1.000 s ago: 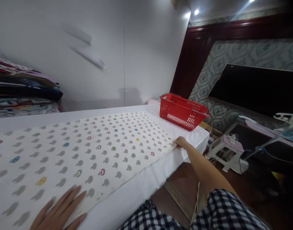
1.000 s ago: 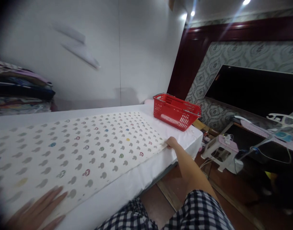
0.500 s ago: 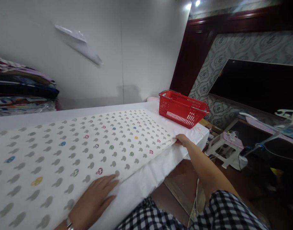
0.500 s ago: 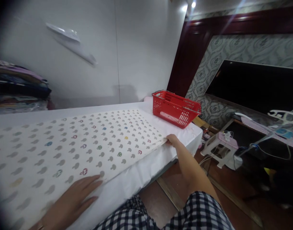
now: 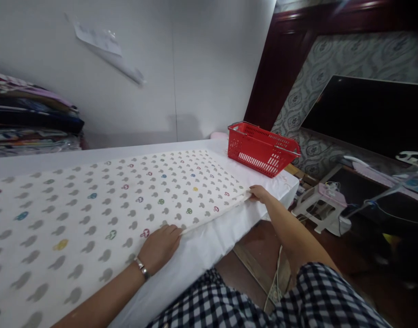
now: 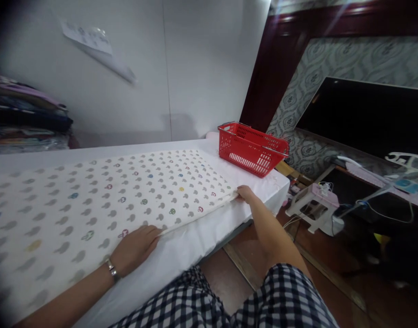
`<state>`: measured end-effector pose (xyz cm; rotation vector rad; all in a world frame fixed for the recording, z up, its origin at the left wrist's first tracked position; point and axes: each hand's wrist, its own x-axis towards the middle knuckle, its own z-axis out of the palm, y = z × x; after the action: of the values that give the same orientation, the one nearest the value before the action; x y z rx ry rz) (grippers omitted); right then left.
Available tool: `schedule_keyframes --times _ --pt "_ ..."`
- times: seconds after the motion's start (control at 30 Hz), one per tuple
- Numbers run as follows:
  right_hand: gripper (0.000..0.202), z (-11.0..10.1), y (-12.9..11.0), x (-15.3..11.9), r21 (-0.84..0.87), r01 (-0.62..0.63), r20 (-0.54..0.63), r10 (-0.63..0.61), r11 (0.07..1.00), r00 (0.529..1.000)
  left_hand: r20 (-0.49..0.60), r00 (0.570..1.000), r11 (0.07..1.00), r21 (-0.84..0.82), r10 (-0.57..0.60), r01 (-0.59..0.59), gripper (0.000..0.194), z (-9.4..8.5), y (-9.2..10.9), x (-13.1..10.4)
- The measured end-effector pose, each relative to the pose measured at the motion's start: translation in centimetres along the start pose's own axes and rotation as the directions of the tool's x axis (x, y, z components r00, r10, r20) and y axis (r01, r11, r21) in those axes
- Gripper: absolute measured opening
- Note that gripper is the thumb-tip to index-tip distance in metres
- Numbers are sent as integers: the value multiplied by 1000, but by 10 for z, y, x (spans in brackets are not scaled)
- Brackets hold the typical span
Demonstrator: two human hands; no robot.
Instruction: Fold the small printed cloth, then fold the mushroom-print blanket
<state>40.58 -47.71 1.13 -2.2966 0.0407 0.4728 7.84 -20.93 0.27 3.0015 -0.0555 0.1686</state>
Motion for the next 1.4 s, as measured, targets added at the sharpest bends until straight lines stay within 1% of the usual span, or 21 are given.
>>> schedule_keyframes --times 0.1,0.23,0.33,0.47,0.57,0.67,0.87,1.0,1.07,1.2,1.4 --pt "27 0 1 1 -33 1 4 -1 999 1000 -2 1000 999 53 -10 10 34 3 -2 -2" --pt "28 -1 4 3 -44 -2 8 3 999 1000 -8 1000 990 141 17 -16 40 9 -1 -5" --pt "30 -2 5 4 -31 -12 6 12 999 1000 -8 999 985 170 42 -40 43 12 0 -5" --pt "32 -3 6 5 -13 -15 10 15 1000 1000 2 998 982 177 63 -62 45 10 -2 -2" --pt "30 -3 7 6 -12 -16 13 16 1000 1000 -7 998 987 149 67 -65 41 8 -4 0" --pt "29 -3 9 7 -11 -19 17 19 1000 1000 -14 993 984 135 119 -116 34 9 -3 -1" --pt "30 -3 9 6 5 -19 39 18 1000 999 -112 986 984 143 124 -107 24 18 2 1" --pt "26 -4 8 6 14 -18 46 18 1000 999 -136 983 984 147 122 -101 25 20 7 13" --pt "25 -5 8 7 19 -24 39 23 1000 999 -132 981 980 158 140 -119 26 19 13 22" --pt "27 -7 7 8 33 -34 26 33 999 999 -110 972 961 210 207 -180 30 20 25 43" --pt "33 -6 5 11 49 -31 23 30 998 999 -57 965 941 242 256 -235 31 24 40 71"
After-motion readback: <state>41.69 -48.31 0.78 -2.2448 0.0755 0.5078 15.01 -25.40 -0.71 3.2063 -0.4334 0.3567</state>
